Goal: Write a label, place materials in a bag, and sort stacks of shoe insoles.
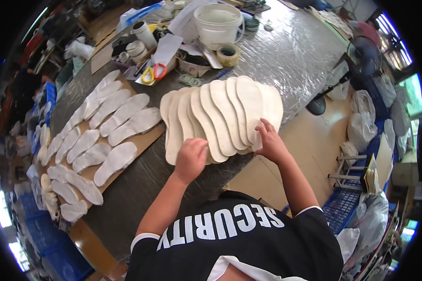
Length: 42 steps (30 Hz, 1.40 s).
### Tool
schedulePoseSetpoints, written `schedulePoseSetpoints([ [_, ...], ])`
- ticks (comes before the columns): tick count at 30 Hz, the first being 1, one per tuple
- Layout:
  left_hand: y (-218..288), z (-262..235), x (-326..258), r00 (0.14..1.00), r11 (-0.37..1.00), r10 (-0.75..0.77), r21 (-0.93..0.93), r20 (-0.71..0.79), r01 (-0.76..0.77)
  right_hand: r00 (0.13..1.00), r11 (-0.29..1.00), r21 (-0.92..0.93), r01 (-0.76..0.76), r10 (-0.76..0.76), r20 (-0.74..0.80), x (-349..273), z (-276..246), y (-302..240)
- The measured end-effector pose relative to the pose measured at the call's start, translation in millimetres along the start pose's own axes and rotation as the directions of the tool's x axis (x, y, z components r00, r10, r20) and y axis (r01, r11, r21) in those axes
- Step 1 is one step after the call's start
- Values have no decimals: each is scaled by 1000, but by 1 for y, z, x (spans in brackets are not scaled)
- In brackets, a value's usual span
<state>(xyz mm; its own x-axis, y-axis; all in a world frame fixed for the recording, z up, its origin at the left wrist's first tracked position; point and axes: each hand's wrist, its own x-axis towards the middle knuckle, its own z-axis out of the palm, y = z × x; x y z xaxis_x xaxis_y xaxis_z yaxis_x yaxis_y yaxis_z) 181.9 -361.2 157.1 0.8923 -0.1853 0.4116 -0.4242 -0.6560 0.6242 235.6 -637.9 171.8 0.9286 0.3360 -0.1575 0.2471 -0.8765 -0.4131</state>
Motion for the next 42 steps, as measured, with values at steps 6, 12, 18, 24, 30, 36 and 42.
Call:
schedulePoseSetpoints([
  [6,40,64,44,920,969,244,-28,306,-247,998,987,154,52,-45,-49,2,3,25],
  [12,35,81,41,906,974,125,121,405,-189,853,920,-277,278,-369,-368,21,-2,39],
  [18,46,83,64,907,986,-164,68,388,149,379,947,124,296,2,-925,54,-88,7],
  [24,60,18,50,872,-277,-319,-916,371,289,481,783,-292,550,-582,-656,-14,-60,-100],
  [30,49,-90,-58,815,243,-463,-835,348,494,372,381,62,923,-838,-399,-52,16,-167],
  [36,30,-157,-195,583,160,-750,-770,312,618,138,11,380,925,-941,-309,-49,78,-194],
  [42,-21,-165,-279,286,214,-884,-222,369,951,554,593,405,696,-802,222,-49,170,-201],
])
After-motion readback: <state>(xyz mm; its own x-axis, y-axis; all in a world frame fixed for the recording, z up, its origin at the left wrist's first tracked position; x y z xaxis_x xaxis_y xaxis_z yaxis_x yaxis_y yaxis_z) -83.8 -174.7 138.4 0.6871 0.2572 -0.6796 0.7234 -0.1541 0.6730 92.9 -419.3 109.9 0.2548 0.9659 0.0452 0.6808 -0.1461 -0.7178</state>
